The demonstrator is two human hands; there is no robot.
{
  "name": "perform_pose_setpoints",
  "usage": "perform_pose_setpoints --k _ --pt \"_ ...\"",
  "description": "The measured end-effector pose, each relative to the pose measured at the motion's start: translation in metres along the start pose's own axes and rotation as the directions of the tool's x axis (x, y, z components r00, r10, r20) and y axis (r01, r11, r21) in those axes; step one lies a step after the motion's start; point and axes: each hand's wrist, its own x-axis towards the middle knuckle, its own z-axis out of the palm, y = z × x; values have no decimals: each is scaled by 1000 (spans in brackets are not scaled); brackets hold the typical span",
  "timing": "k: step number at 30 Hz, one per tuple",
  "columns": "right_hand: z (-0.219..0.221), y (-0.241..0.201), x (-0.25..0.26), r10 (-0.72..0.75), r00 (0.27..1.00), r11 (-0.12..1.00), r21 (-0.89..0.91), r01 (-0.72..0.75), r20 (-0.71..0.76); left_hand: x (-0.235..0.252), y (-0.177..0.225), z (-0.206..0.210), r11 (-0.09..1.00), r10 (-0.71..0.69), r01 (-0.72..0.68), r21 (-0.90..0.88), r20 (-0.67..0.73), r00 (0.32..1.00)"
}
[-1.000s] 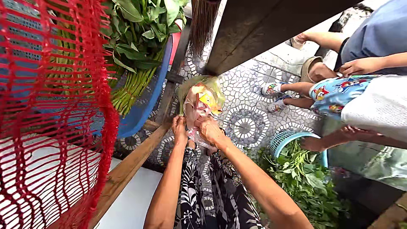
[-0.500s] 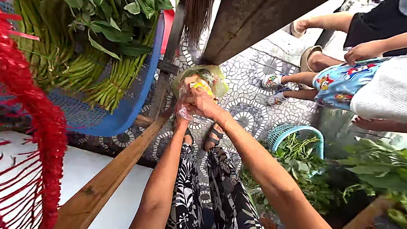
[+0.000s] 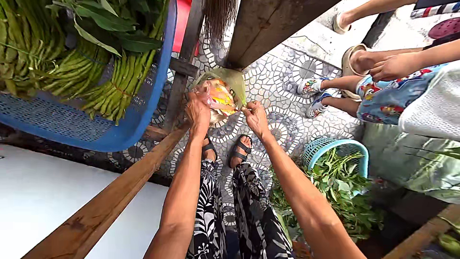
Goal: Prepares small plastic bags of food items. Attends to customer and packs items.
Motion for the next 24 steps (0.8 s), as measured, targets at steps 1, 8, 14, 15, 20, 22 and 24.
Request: perform_pose_setpoints --k 1,8,14,15,20,22,24 --pt "2 -4 -3 10 1000 999 34 -10 -2 -1 6 -2 995 14 -17 -101 -28 1000" --pt "-4 -18 17 47 997 978 206 -31 -68 -2 15 63 893 418 -430 -134 -109 902" --pt "-8 -2 25 127 989 945 311 -96 -80 11 -11 97 551 833 -809 203 -83 547" --pt "-7 -1 26 129 988 938 335 -92 -88 16 -17 100 513 857 -808 290 -119 501" --pt "-10 5 28 182 982 863 487 -131 -58 38 -27 100 400 914 -814 423 -252 318" --pt "-11 9 32 200 978 834 534 -138 -61 46 -26 96 331 942 -864 380 -193 276" --pt "-15 10 26 41 992 843 537 32 -123 54 -23 92 290 957 -914 284 -53 287"
